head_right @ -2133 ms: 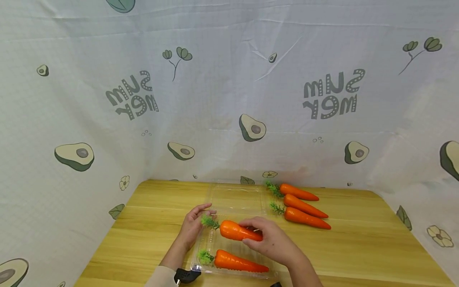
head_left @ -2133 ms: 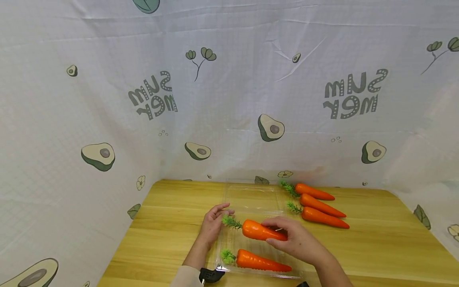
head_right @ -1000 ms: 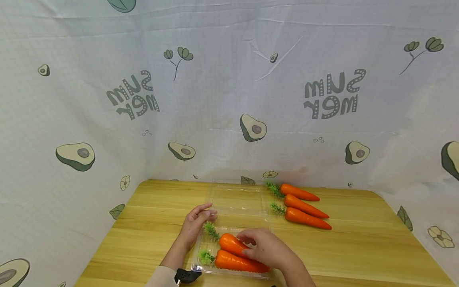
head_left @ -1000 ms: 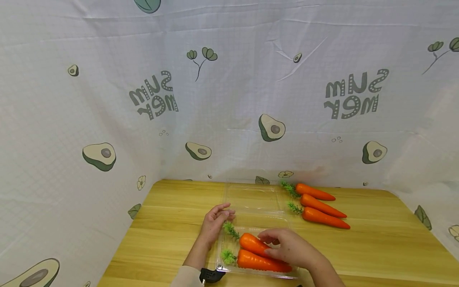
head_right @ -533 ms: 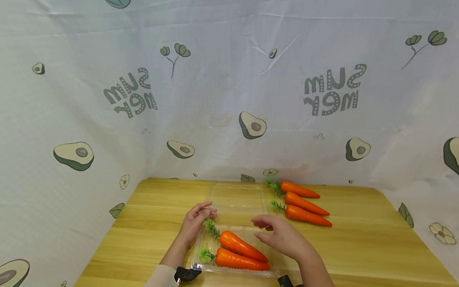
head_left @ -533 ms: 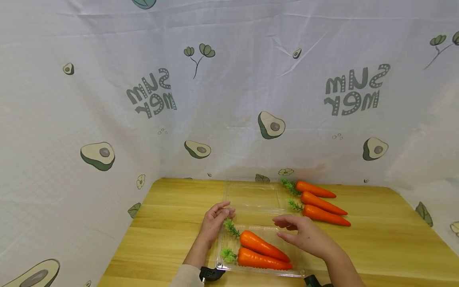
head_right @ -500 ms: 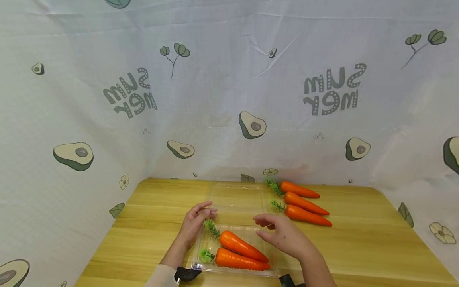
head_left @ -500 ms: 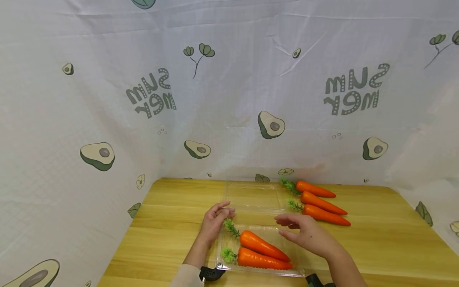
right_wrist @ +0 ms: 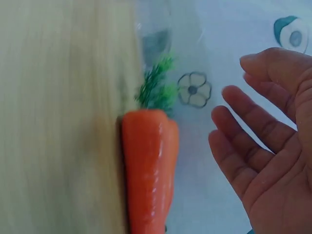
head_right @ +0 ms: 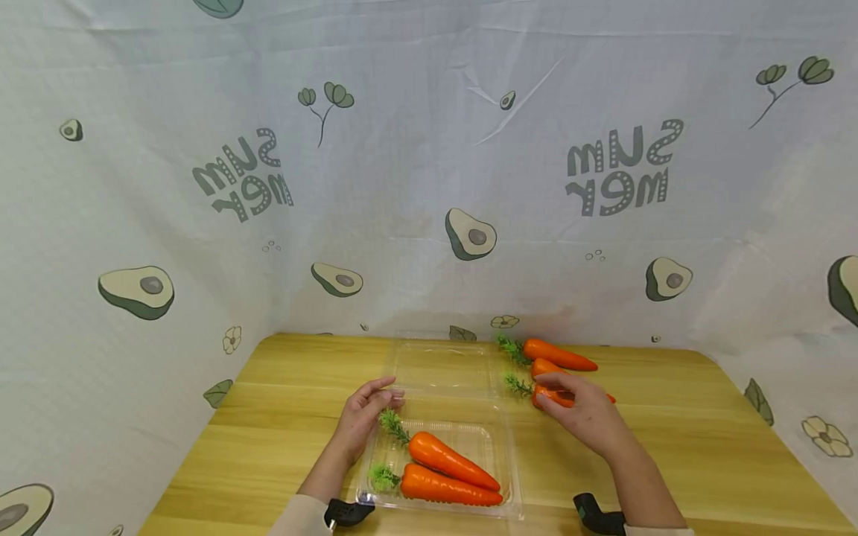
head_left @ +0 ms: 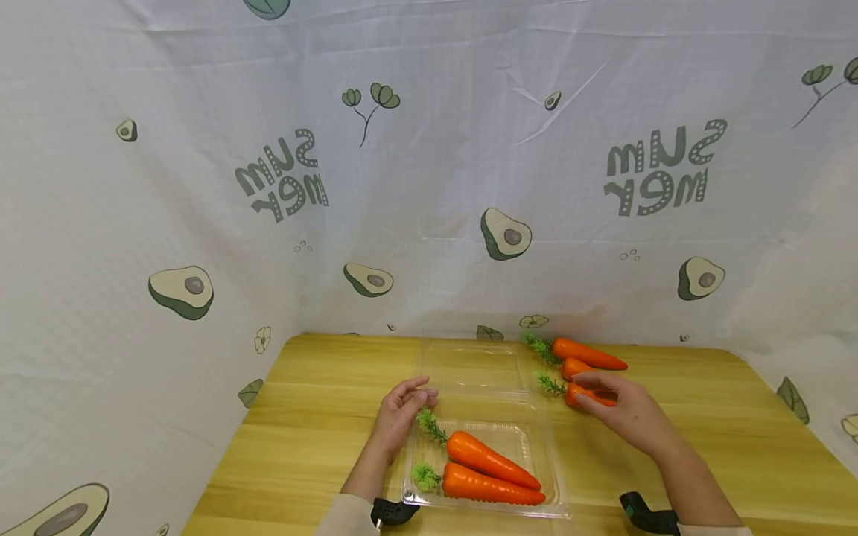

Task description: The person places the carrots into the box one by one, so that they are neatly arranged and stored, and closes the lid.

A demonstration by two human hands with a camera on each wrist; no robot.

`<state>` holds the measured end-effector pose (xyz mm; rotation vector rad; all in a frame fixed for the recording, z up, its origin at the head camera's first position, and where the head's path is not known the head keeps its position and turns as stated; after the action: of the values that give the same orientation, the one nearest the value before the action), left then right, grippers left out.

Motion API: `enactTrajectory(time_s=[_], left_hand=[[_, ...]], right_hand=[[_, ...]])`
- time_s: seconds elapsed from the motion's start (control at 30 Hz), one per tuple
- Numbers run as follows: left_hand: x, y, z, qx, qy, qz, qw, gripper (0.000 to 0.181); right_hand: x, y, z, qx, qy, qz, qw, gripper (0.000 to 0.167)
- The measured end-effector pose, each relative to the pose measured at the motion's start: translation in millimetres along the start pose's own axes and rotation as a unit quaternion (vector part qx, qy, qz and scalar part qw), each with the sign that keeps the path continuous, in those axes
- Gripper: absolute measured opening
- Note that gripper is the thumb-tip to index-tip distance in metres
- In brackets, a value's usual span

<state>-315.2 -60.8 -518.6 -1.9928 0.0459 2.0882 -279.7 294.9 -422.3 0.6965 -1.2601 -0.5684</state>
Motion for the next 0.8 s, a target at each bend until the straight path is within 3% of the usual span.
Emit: enactTrajectory(time_s=[0.33,0.47,0.8], left_hand=[[1.3,0.6,-0.5,0.003,-0.002,-0.004,1.0000,0.049],[1.6,-0.1,-0.3,0.004,-0.002,-0.007,1.0000,0.050],[1.9,-0.1,-0.1,0.001,0.007,-0.016,0.9998,0.050]], right_hand=[[-45.8,5.4,9.2,0.020,-0.031,-0.058,0.9976,0.062],[-58.6,6.2,11.4,0.025,-0.026,-0.076,0.9965,0.069],[-72.8,0.9,15.2,0.063,-0.022,-0.116,0.9910,0.064]])
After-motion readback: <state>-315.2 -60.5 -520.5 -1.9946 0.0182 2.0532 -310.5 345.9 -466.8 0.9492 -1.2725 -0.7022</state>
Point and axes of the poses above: each hand's wrist, its own z-axis towards the middle knuckle, its own y-axis out of the back of the hand, x = y × z, the point moved 7 cm from there along z, towards the middle knuckle, and after that the axes turned 1 degree about y, right-handed, at the moved point
